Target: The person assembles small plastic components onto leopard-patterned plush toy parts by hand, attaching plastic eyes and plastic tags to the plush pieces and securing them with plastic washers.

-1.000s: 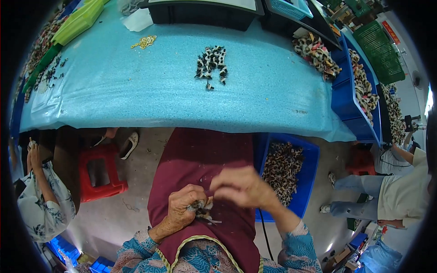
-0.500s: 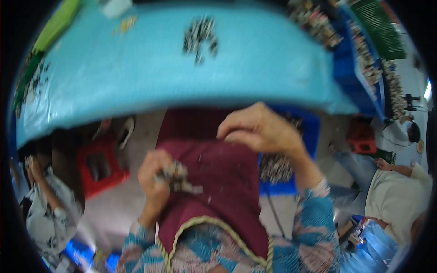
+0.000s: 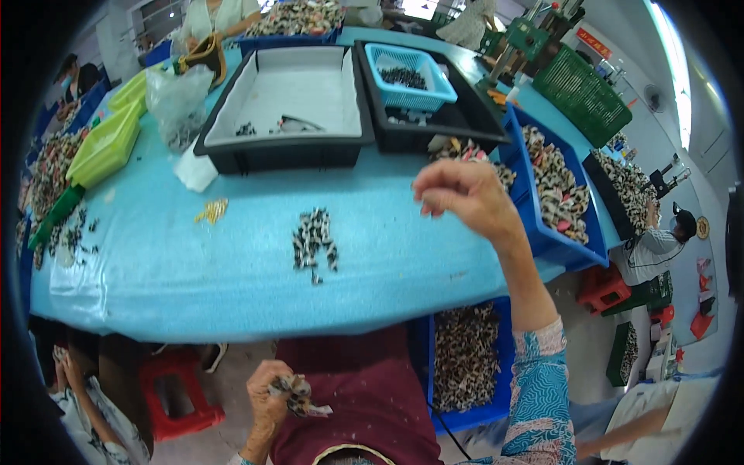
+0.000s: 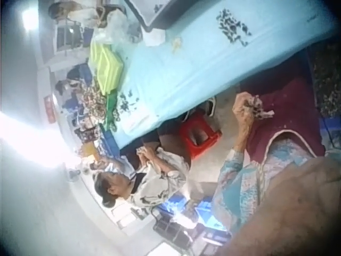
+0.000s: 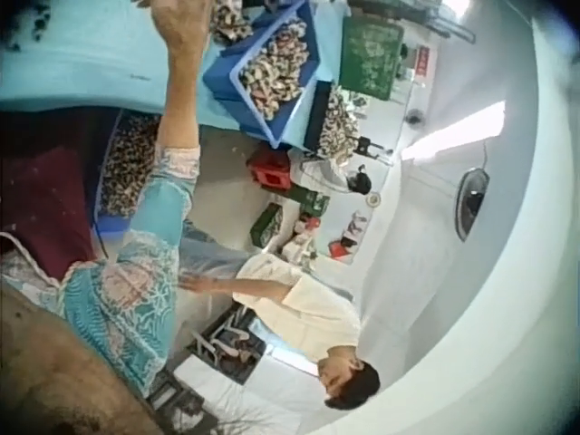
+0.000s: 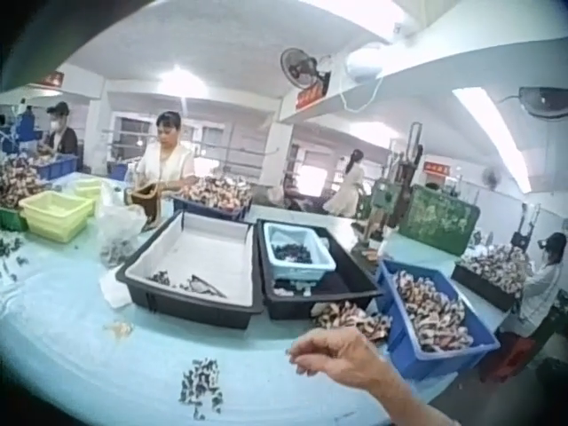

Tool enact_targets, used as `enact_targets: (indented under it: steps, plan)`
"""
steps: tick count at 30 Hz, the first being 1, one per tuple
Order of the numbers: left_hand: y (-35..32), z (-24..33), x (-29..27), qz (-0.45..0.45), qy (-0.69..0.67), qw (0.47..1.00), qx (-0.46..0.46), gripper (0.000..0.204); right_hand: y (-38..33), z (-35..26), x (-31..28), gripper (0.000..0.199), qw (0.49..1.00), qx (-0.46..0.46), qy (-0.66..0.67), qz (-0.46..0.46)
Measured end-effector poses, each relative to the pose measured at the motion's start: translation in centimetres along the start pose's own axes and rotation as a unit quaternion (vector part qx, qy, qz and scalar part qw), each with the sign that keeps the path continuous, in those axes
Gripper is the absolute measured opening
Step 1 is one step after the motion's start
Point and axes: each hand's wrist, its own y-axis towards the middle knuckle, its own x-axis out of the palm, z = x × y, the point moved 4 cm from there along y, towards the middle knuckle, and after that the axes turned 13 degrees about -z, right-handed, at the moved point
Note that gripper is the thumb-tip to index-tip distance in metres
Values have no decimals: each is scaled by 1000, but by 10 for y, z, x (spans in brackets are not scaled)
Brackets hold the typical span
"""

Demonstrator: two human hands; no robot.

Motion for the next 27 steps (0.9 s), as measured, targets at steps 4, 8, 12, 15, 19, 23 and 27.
enact_targets:
  steps: [4, 8, 12, 15, 19, 23, 27]
  plan:
    - [10, -11, 11, -32, -18, 999, -41, 16, 64, 25, -82, 14, 985, 54, -100, 126]
    - [14, -35, 20, -46, 19, 996, -78, 22, 99, 87, -149, 10, 899, 110, -404, 128]
    - [25, -75, 14, -57, 72, 993, -77, 23, 114, 156, -163, 22, 871, 305, -383, -39]
    - [25, -95, 13, -48, 38, 992, -106, 23, 123, 176, -166, 37, 855, 347, -375, -94]
    - [21, -114, 15, -37, -8, 990, -137, 23, 133, 182, -163, 57, 842, 335, -387, -169]
    - [7, -129, 15, -13, -46, 983, -179, 24, 167, 143, -111, 63, 887, 316, -274, -197]
    - [2, -135, 17, -3, -87, 975, -202, 24, 185, 155, -98, 67, 893, 284, -269, -220]
